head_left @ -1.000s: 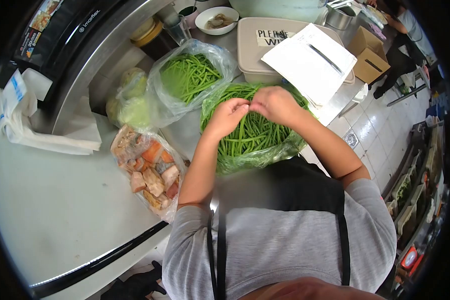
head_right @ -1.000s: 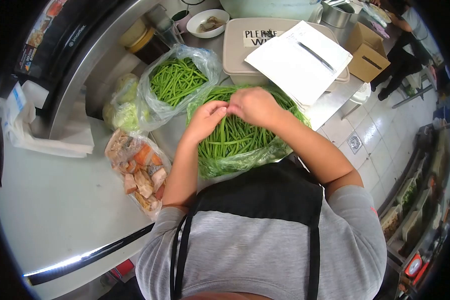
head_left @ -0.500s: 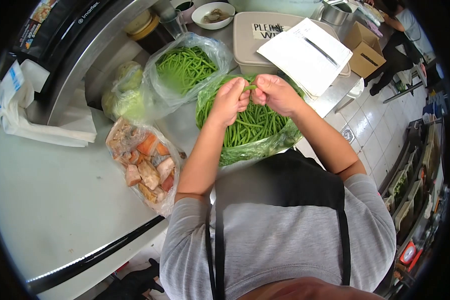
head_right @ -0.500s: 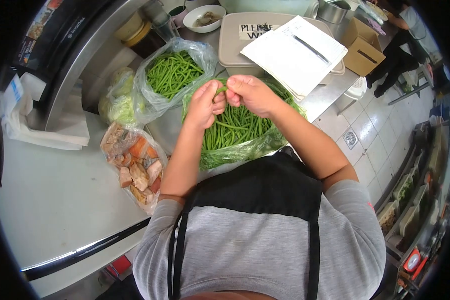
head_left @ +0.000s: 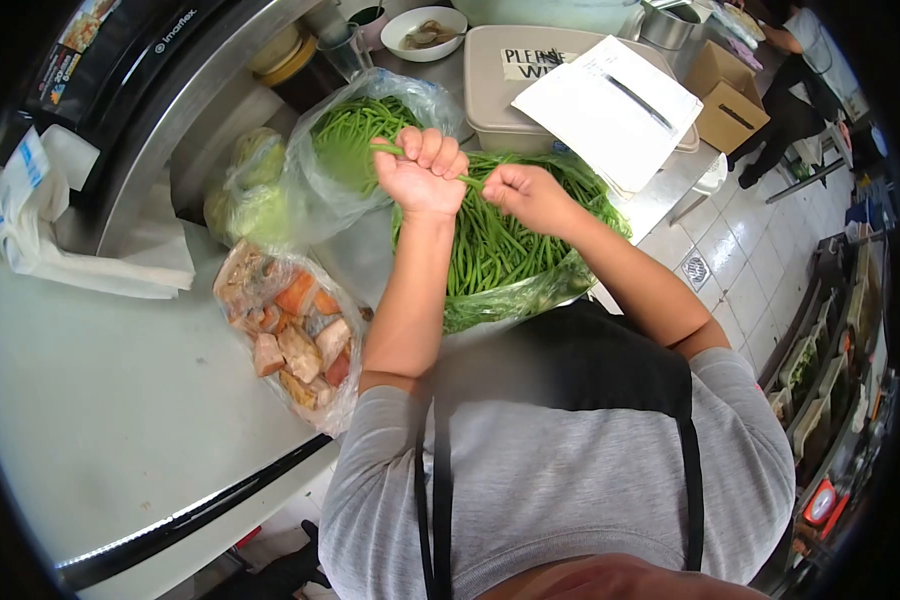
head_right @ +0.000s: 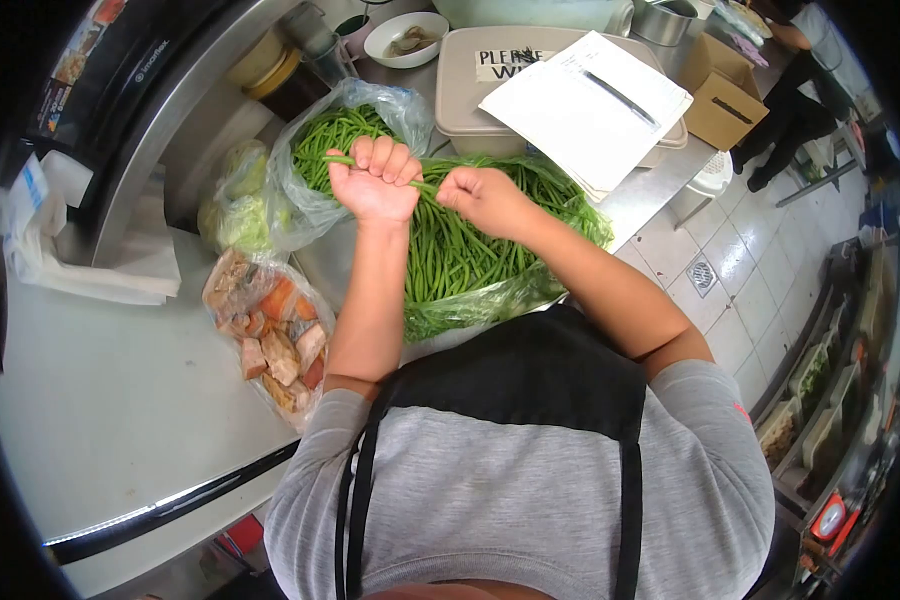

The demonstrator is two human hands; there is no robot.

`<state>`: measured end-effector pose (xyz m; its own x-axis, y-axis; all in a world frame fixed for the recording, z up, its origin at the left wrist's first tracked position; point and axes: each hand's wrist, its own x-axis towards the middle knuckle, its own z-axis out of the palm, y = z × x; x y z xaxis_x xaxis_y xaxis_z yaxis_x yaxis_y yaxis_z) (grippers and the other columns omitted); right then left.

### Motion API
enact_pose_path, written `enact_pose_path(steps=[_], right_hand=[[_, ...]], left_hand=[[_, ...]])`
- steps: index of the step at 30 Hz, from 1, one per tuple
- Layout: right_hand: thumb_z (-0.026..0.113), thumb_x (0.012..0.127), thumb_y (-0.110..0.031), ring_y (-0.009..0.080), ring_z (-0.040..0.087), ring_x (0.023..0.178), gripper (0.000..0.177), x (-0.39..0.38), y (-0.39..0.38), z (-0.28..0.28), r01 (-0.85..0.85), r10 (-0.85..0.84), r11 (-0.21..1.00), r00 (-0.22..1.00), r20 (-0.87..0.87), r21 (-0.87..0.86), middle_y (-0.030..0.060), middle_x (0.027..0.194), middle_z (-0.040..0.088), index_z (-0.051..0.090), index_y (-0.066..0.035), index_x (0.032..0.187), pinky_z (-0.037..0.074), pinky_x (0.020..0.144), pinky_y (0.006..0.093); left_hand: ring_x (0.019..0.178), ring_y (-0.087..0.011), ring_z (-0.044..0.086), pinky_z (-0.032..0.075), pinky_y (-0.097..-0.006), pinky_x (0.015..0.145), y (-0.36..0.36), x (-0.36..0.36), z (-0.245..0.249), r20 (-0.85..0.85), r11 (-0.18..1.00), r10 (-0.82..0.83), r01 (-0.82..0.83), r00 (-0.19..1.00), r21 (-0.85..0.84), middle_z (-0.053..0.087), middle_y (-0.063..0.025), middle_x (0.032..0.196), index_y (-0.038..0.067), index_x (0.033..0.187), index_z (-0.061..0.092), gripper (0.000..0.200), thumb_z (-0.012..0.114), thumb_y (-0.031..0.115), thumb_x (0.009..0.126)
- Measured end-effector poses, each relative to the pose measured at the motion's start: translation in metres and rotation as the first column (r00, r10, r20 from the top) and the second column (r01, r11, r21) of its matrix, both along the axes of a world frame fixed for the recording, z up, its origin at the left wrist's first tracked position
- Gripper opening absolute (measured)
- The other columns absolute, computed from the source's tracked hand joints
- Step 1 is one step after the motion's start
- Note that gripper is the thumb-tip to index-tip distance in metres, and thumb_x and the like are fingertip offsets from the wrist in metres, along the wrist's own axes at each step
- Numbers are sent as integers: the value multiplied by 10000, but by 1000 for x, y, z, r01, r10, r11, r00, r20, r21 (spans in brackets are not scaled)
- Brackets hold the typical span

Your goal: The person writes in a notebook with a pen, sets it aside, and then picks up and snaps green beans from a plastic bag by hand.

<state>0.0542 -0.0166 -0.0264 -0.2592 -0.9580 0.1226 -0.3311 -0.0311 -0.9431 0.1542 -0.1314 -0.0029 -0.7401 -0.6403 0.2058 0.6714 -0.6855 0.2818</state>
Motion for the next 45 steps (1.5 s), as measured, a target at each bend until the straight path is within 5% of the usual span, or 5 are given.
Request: enact_pose_path(steps=[14, 25, 32, 43, 45], right_hand=[[493, 807, -154, 58, 387, 498, 158, 0, -20, 1, 191, -235, 969, 911, 338, 159, -21, 576, 436, 491, -51, 689, 340, 458, 211], [424, 826, -178, 95, 405, 506, 168, -17, -6, 21, -6, 187, 975, 562, 806, -222, -2, 593, 424, 439, -75, 695, 334, 488, 214], [546, 727, -460, 249, 570, 674, 470, -38, -5, -4, 217, -40, 912, 891, -451, 349, 144, 706, 590, 582, 5, 786, 443, 634, 343], [520, 762, -115, 95, 519, 615, 110, -15, -31, -7, 132, -205, 958, 937, 282, 255, 28, 637, 543, 531, -6, 766, 430, 572, 246], [541, 735, -130, 161, 564, 621, 116, -25, -31, -5, 141, -136, 989, 987, -85, 49, 66, 672, 576, 547, -27, 786, 451, 577, 292]], left_hand=[[409, -107, 224, 189, -236, 381, 41, -9, 1, 47, 849, 365, -311, 930, -428, 251, 6, 453, 103, 514, 276, 593, 241, 633, 779], [376, -100, 186, 142, -224, 343, -27, 19, -35, 192, 957, 63, -114, 979, 266, 229, 23, 437, 127, 488, 325, 650, 217, 738, 681], [368, -69, 219, 153, -201, 325, -20, 26, -28, 594, 966, 234, -254, 770, -51, 275, 20, 452, 96, 622, 411, 517, 345, 585, 777], [478, -57, 400, 282, -161, 380, 33, 7, -52, 838, 901, 44, 341, 543, -268, 523, -55, 774, 24, 921, 489, 180, 429, 176, 846], [457, -52, 369, 272, -169, 391, 29, 6, -45, 835, 863, 158, 338, 527, -376, 513, -32, 700, 31, 870, 503, 166, 445, 184, 840]])
